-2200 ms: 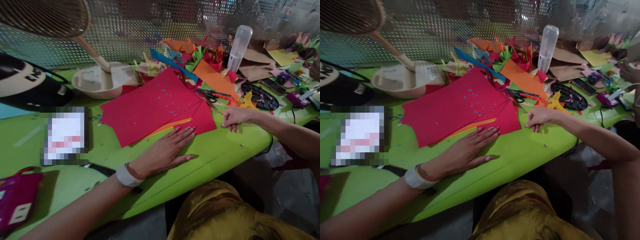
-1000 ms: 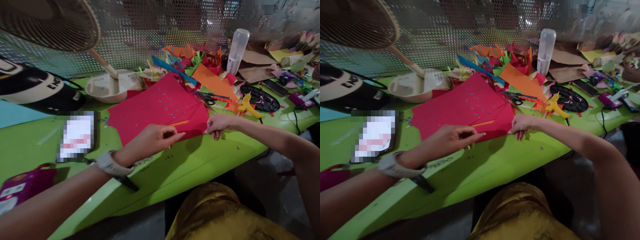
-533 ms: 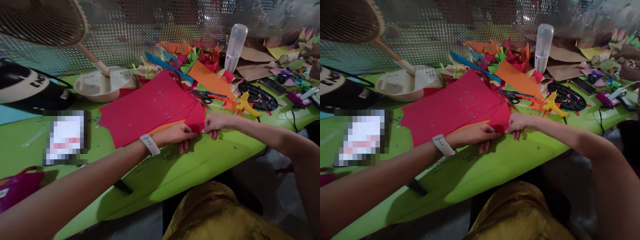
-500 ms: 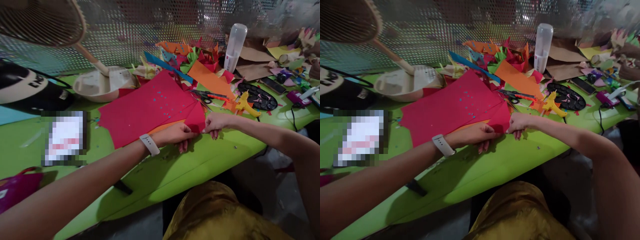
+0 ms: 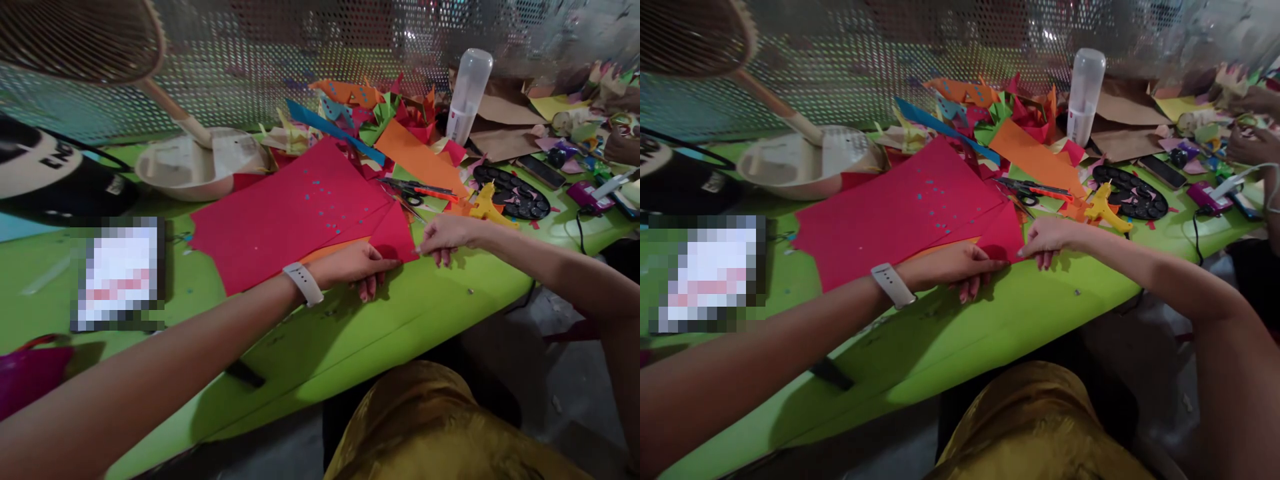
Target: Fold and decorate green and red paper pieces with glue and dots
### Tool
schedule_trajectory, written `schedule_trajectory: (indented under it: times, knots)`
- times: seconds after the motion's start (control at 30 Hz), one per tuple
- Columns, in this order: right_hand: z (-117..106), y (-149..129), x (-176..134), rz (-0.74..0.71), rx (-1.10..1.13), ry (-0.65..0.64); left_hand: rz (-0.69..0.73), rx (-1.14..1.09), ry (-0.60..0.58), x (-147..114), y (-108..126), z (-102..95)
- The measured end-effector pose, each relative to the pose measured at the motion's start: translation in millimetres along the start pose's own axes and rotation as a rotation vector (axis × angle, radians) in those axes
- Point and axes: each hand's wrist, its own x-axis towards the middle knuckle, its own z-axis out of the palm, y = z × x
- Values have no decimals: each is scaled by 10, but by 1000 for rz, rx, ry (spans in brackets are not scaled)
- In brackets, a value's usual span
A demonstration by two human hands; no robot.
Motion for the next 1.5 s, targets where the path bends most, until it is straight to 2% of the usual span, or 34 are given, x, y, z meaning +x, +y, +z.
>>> schedule_trajectory:
  times: [0.17,0.37,0.77,0.93,1.07,1.17,1.27,1.33,1.4,1.5]
  knots:
    - [135,-94,103,-14,-93,-47,1,17,8,6,17,9]
    - [146,-15,164,-34,-63,-61,-67,36,27,-4,6,-15]
    - [137,62,181,-63,-24,-57,-240,-5,87,-477,-537,-260]
    - [150,78,192,-62,-26,-31,-259,-14,128,-571,-634,-312]
    - [159,93,201,-75,1,-26,-260,37,177,-662,-603,-337]
    - [170,84,202,-77,5,-2,-119,99,376,-706,-515,-250]
    - [166,41,180,-128,-52,68,217,215,698,-643,-459,-70]
    - [127,-1,151,-179,-98,158,431,450,815,-542,-472,53]
    - [42,-41,121,-222,-175,338,604,689,722,-426,-523,145]
    - [-155,-63,125,-274,-441,760,655,921,569,-298,-630,218]
